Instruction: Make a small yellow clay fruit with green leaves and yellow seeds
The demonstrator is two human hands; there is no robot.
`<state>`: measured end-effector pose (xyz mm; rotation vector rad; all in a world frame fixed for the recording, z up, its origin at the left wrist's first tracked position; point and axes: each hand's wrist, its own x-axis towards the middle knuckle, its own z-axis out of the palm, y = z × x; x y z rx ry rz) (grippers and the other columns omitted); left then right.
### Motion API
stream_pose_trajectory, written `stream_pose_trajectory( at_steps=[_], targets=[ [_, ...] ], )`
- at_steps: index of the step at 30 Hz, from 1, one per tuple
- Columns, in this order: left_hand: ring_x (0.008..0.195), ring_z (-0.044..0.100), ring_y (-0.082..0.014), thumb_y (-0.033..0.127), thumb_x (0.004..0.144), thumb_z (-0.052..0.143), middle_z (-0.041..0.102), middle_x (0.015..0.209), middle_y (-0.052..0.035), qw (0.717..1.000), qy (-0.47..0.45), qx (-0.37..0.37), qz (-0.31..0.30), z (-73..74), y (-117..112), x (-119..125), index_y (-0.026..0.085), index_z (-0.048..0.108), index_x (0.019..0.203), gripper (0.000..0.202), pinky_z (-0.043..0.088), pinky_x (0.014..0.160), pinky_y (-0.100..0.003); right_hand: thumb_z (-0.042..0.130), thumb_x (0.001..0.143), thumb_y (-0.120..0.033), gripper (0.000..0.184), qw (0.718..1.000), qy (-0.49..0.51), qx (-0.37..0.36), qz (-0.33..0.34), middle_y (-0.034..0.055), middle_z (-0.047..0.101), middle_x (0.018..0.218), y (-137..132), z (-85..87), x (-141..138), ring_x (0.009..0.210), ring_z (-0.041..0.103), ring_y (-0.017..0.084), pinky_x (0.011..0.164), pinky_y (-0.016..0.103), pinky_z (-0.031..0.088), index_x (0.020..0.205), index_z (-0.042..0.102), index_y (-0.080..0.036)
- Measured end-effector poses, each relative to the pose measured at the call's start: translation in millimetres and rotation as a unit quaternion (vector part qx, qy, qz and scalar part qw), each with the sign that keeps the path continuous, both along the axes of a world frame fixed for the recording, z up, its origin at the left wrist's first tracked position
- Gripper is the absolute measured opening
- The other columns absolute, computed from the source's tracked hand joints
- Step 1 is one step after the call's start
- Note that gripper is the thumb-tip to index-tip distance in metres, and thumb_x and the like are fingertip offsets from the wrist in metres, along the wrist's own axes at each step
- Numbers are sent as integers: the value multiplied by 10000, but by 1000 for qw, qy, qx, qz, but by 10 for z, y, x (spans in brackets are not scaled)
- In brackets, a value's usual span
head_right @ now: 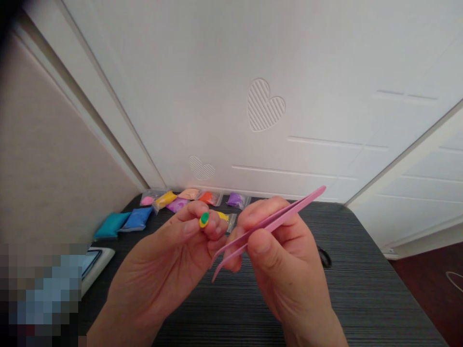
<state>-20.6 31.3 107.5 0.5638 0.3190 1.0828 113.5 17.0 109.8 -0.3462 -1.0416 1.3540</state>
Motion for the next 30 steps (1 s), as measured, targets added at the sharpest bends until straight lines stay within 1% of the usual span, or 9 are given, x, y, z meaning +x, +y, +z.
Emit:
stream_pose_trajectory(
  at_steps=[5,9,12,14,16,18,21,23,30],
  targets=[
    [703,554,-105,126,719,609,575,713,-2,1000,-5,-4,-1,-21,27,43,161,625,780,72,476,670,-224,522,832,-289,116,1000,-3,-6,-6,-52,516,558,19,27,-15,499,510,58,470,177,411,762,510,-196],
    [701,557,-98,122,733,594,579,711,-1,1000,-11,-3,-8,-31,21,45,161,622,784,70,470,658,-206,494,838,-217,98,997,-10,25,-71,-50,561,528,2,30,-51,463,516,76,499,226,434,743,474,-203],
    [694,554,-107,132,738,585,577,715,-9,1000,-14,-2,-21,-31,9,40,160,618,781,61,468,642,-217,463,852,-172,73,990,-27,46,-129,-29,613,587,-18,-1,-93,518,563,108,560,284,467,839,521,-214],
    [696,555,-106,131,741,579,580,719,-10,999,-21,3,-27,-29,4,40,157,617,784,63,471,648,-220,465,865,-244,120,985,-36,64,-154,-13,611,618,-25,-24,-112,547,565,117,582,306,479,852,576,-199],
    [702,561,-102,127,744,577,586,718,-5,999,-28,5,-26,-26,4,40,158,619,785,67,476,666,-218,487,853,-332,214,981,-43,80,-171,-3,601,629,-28,-42,-118,577,564,123,602,313,485,784,621,-179],
    [715,570,-95,125,747,578,596,723,1,999,-36,3,-21,-24,5,37,160,625,788,72,481,692,-211,538,822,-344,207,977,-51,87,-187,3,616,661,-33,-55,-114,628,579,133,620,304,493,760,641,-175],
    [728,582,-87,120,754,570,614,739,-1,999,-44,2,-23,-25,3,32,162,632,794,85,482,727,-201,579,798,-231,89,976,-67,88,-187,12,653,759,-54,-59,-102,739,611,147,655,280,513,842,641,-184],
    [722,582,-91,121,752,571,611,733,2,999,-42,0,-21,-24,0,31,168,631,787,84,485,720,-209,558,805,-197,101,977,-76,81,-182,20,661,787,-74,-48,-92,762,616,150,663,279,519,870,634,-181],
    [710,556,-102,132,737,596,565,712,7,1000,-25,-5,-7,-20,13,47,167,620,775,57,481,641,-207,465,840,-175,149,975,-78,82,-190,16,652,696,-98,-22,-48,571,587,137,589,319,489,901,600,-191]
  ],
)
